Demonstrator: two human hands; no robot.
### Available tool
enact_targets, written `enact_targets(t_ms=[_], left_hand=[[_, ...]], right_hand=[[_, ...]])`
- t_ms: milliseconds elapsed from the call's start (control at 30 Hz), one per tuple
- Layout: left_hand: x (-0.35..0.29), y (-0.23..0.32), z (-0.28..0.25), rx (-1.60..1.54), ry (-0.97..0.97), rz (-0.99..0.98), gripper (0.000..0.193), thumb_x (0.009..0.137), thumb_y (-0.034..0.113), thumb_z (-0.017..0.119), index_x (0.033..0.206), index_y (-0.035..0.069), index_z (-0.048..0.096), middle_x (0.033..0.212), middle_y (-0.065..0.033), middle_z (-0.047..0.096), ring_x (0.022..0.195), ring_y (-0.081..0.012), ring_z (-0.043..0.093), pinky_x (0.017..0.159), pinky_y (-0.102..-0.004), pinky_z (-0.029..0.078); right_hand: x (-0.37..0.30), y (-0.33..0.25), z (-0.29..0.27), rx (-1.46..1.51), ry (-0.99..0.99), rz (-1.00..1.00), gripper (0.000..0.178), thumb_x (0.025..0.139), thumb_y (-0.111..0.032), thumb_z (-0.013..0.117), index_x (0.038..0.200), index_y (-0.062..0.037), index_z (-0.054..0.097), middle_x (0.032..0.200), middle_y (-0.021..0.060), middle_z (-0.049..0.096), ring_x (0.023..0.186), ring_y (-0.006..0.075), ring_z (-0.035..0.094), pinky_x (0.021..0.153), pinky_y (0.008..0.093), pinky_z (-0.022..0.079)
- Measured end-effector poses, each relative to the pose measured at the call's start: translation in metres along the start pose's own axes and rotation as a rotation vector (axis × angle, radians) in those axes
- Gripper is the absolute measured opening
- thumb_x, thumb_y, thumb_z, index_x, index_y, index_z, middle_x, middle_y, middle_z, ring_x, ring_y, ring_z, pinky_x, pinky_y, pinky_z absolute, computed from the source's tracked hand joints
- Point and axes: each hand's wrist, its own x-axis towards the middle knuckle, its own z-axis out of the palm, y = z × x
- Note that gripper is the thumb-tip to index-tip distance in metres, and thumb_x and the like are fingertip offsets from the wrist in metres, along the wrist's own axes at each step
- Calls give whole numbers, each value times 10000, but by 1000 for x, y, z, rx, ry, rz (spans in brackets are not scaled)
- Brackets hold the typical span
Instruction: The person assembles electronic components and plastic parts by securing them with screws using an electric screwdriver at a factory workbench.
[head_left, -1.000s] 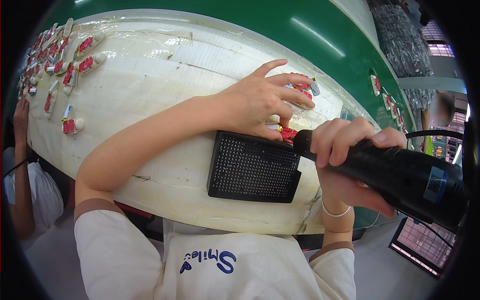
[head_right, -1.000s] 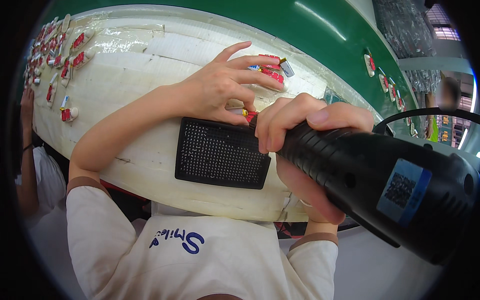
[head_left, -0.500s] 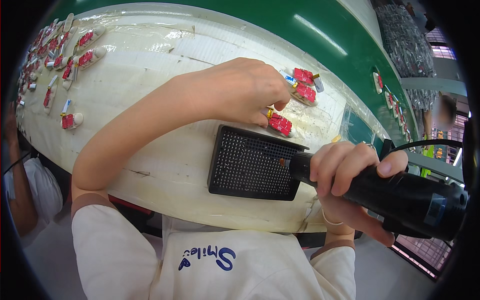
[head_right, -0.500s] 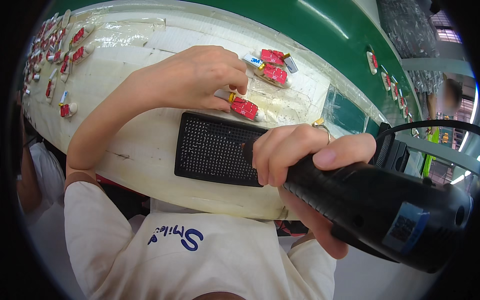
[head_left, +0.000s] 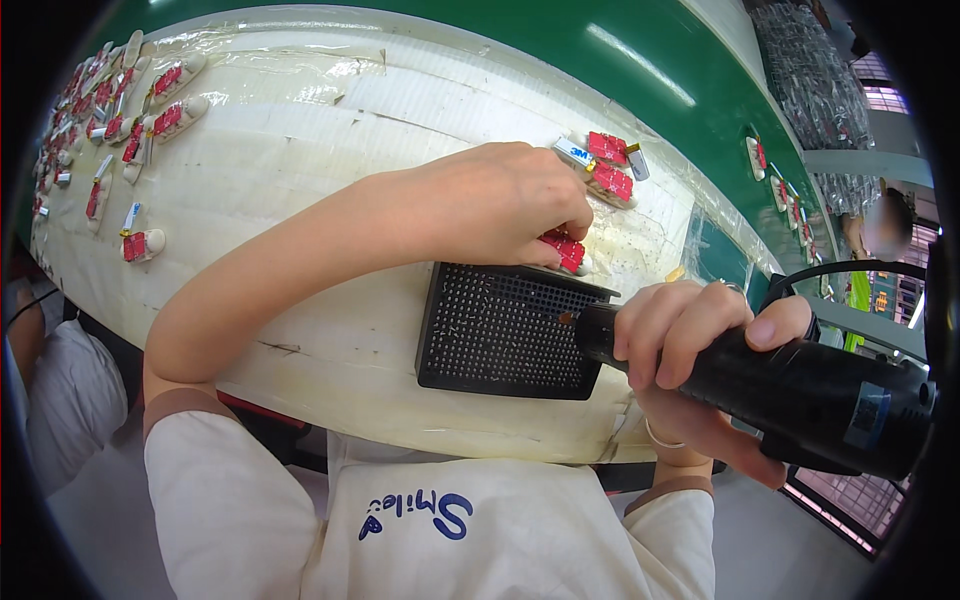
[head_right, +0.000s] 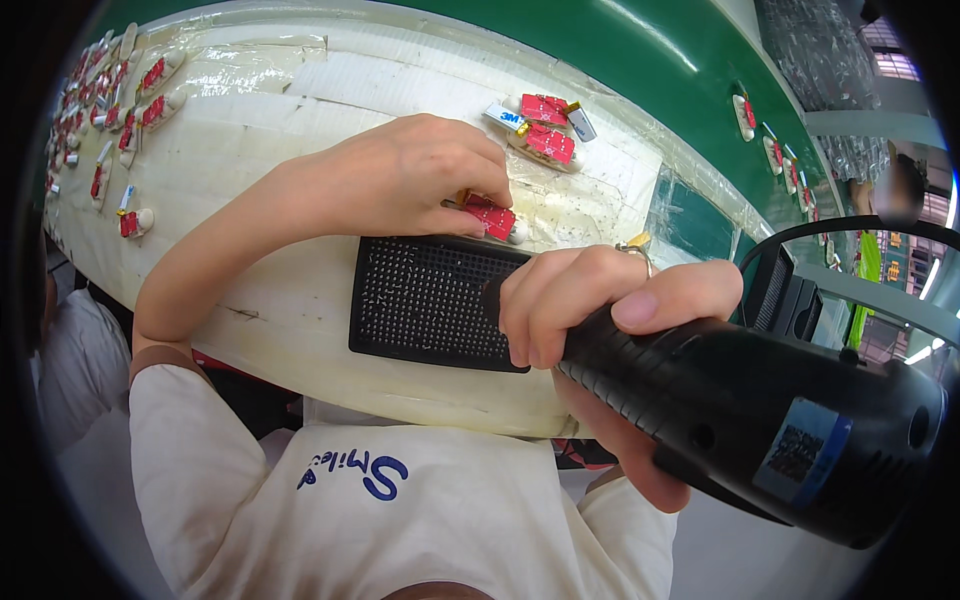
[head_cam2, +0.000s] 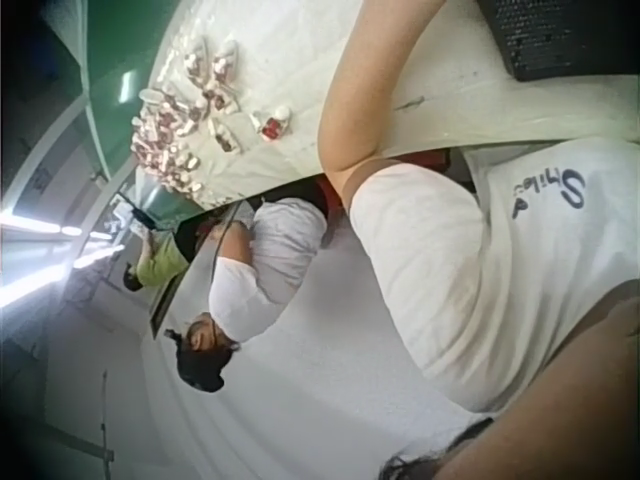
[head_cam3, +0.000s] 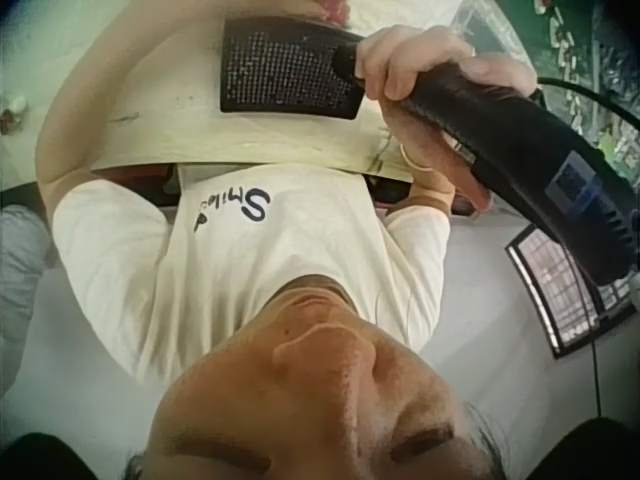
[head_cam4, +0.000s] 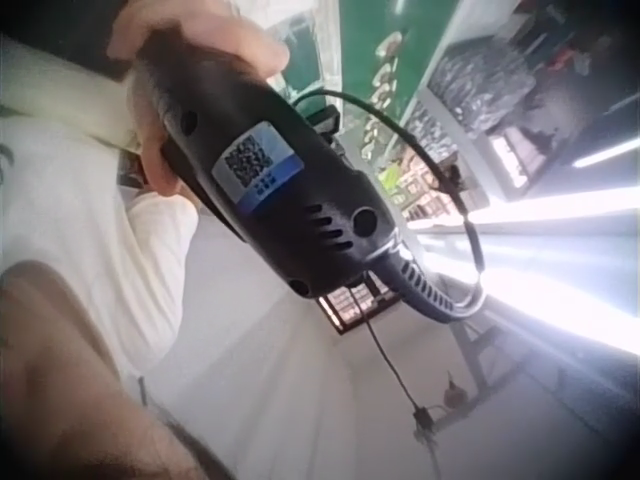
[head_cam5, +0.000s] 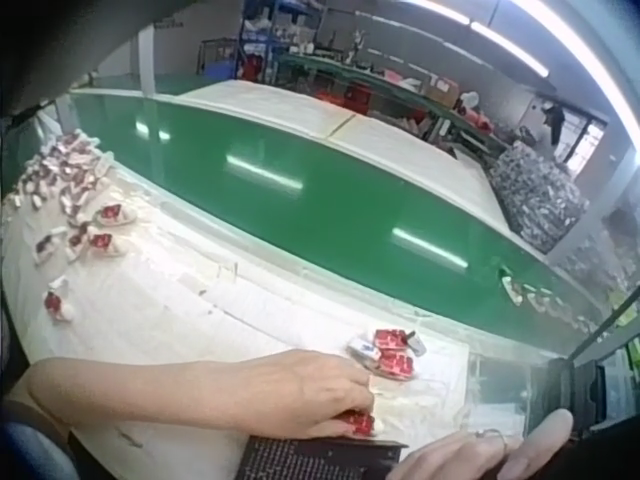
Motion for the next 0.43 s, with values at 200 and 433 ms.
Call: enact_targets(t_ms=[200, 433], left_hand=[[0, 0, -1, -57, 8, -47, 218, 676, 120, 716, 842, 2, 637, 786, -100, 600, 795, -258, 579, 717, -341, 472], [1, 0, 0, -104, 9, -68, 211, 675, 122, 719, 830, 2, 643, 783, -101, 599, 781, -259, 576, 707, -336, 473]], right_hand=[[2, 0, -2, 3, -44, -35, 762, 611, -746, 570, 1038, -160, 332, 624, 27, 503, 469, 166, 531, 466, 287, 444], [2, 0, -2, -29, -69, -31, 757, 612, -748, 562, 1045, -165, 349, 627, 32, 519, 470, 188, 544, 471, 298, 461]])
